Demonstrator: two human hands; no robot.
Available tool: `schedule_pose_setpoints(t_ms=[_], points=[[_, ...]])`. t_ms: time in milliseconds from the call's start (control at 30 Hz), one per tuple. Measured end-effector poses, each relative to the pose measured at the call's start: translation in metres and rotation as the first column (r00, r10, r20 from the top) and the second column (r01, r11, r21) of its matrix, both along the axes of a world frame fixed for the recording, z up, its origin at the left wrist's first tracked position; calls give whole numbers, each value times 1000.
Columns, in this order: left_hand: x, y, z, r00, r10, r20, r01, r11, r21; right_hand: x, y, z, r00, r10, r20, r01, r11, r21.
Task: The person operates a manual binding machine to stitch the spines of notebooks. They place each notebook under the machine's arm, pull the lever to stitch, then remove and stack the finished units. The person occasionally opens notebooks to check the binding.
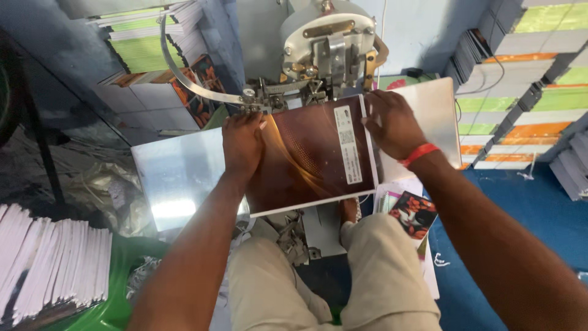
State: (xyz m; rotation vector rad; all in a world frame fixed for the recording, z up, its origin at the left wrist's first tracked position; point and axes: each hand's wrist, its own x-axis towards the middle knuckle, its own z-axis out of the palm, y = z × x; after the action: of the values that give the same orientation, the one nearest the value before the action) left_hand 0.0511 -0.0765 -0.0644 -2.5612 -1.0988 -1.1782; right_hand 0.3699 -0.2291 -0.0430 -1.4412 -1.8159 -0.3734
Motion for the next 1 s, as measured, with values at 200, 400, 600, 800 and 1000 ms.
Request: schedule_pose_setpoints(t_ms=[200, 400, 600, 800, 1000], points=[[0, -16, 13, 997, -39, 65, 40, 999, -16, -6, 32, -6, 996, 20, 91, -19, 1000, -15], [-24, -3, 19, 973, -173, 153, 211, 937, -279, -2, 32, -9, 994, 23, 103, -25, 1000, 16], [-84, 11, 21, 974, -11, 227, 86, 943, -322, -2, 31, -11, 995, -9, 97, 4, 999, 50], [-76, 23, 19, 976, -113, 185, 163, 945, -284, 0, 30, -9, 987, -32, 155, 28, 999, 26], [-62, 26, 23, 971, 120, 209, 5, 857, -516, 3, 33, -13, 997, -2, 83, 3, 1000, -11]])
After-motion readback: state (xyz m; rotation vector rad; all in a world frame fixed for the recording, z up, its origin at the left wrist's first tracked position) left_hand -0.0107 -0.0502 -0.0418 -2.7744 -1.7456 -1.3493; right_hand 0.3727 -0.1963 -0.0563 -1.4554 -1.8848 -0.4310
